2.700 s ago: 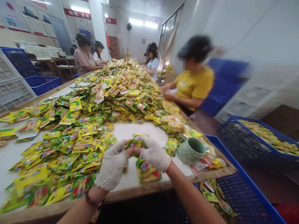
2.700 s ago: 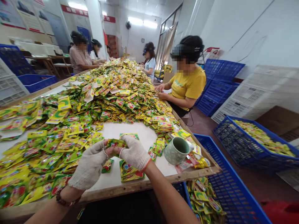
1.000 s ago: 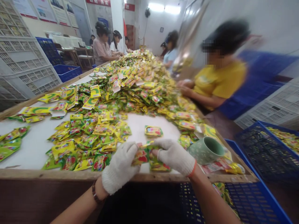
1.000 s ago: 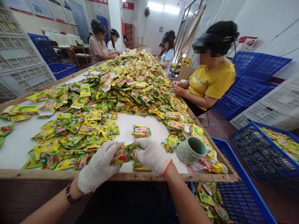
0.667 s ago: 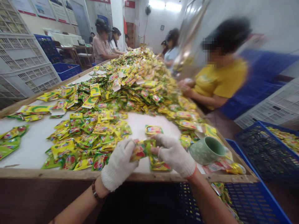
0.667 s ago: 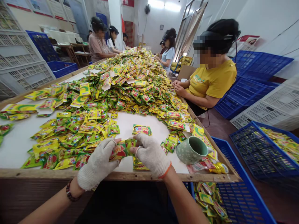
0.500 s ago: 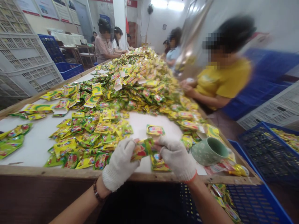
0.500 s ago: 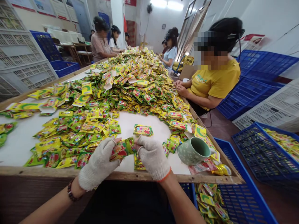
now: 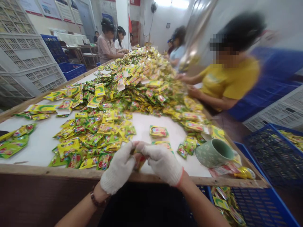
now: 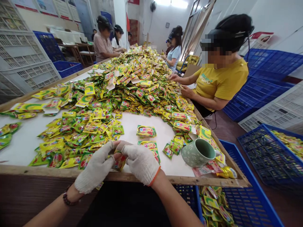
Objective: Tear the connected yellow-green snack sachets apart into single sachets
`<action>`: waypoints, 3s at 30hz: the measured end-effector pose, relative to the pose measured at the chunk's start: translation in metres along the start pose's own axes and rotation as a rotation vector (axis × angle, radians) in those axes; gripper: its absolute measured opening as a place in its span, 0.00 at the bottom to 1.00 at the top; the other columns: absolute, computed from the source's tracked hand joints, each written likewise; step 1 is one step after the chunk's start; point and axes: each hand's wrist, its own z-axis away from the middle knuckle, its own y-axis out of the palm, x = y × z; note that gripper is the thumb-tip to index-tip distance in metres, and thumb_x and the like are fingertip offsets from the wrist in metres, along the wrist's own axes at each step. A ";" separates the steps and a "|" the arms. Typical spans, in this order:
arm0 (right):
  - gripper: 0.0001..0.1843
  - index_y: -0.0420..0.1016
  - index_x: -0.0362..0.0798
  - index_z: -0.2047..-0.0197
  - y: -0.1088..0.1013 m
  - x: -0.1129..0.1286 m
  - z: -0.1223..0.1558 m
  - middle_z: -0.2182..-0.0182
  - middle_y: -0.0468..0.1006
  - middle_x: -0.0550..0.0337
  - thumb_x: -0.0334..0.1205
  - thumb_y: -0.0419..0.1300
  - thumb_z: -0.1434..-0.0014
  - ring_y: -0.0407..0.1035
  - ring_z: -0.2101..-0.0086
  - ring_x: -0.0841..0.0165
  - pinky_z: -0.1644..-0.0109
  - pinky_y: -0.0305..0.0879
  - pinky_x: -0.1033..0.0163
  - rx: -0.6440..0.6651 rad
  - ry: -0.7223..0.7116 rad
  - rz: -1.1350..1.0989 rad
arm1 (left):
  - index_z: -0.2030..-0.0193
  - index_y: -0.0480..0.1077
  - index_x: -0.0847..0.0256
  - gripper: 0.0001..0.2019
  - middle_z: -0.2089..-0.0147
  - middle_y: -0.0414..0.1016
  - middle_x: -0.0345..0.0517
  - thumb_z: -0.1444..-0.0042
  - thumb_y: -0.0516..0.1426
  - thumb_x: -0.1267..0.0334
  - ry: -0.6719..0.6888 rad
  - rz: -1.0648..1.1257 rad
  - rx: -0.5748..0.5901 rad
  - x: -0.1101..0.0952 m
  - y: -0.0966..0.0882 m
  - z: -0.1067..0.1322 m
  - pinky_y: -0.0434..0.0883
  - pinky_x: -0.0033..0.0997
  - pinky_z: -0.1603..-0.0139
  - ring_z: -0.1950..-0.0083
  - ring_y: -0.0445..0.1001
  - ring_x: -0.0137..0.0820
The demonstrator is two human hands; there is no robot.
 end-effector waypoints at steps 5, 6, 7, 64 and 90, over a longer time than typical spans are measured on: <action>0.14 0.72 0.46 0.54 0.022 -0.017 0.009 0.62 0.77 0.54 0.30 0.53 0.44 0.72 0.66 0.65 0.56 0.69 0.59 -0.399 0.182 0.090 | 0.58 0.59 0.57 0.18 0.61 0.76 0.42 0.52 0.62 0.63 -0.227 0.566 -0.062 0.006 -0.006 0.000 0.75 0.36 0.58 0.60 0.78 0.34; 0.14 0.72 0.46 0.53 0.026 -0.020 0.010 0.63 0.78 0.54 0.32 0.54 0.43 0.72 0.66 0.65 0.57 0.69 0.59 -0.390 0.236 0.051 | 0.59 0.59 0.57 0.18 0.61 0.76 0.41 0.52 0.62 0.63 -0.235 0.586 -0.064 0.007 -0.007 0.000 0.75 0.35 0.59 0.62 0.78 0.33; 0.13 0.72 0.46 0.53 0.029 -0.023 0.011 0.63 0.79 0.55 0.33 0.54 0.42 0.73 0.65 0.64 0.56 0.69 0.59 -0.360 0.273 0.009 | 0.59 0.60 0.57 0.17 0.61 0.76 0.41 0.52 0.63 0.63 -0.233 0.576 -0.062 0.008 -0.008 0.000 0.75 0.34 0.59 0.62 0.77 0.32; 0.05 0.74 0.47 0.68 0.024 -0.013 0.004 0.72 0.73 0.62 0.33 0.58 0.41 0.67 0.70 0.70 0.64 0.63 0.66 -0.208 0.099 0.040 | 0.69 0.75 0.60 0.10 0.74 0.72 0.38 0.41 0.55 0.62 0.210 -0.216 0.261 -0.006 -0.059 -0.019 0.67 0.24 0.69 0.71 0.69 0.26; 0.10 0.71 0.46 0.58 -0.066 -0.046 0.042 0.63 0.75 0.53 0.32 0.53 0.43 0.69 0.60 0.63 0.53 0.65 0.59 -0.463 0.430 0.581 | 0.50 0.72 0.59 0.16 0.60 0.79 0.42 0.44 0.56 0.58 -0.095 0.208 0.258 -0.037 0.013 -0.066 0.73 0.30 0.63 0.61 0.75 0.34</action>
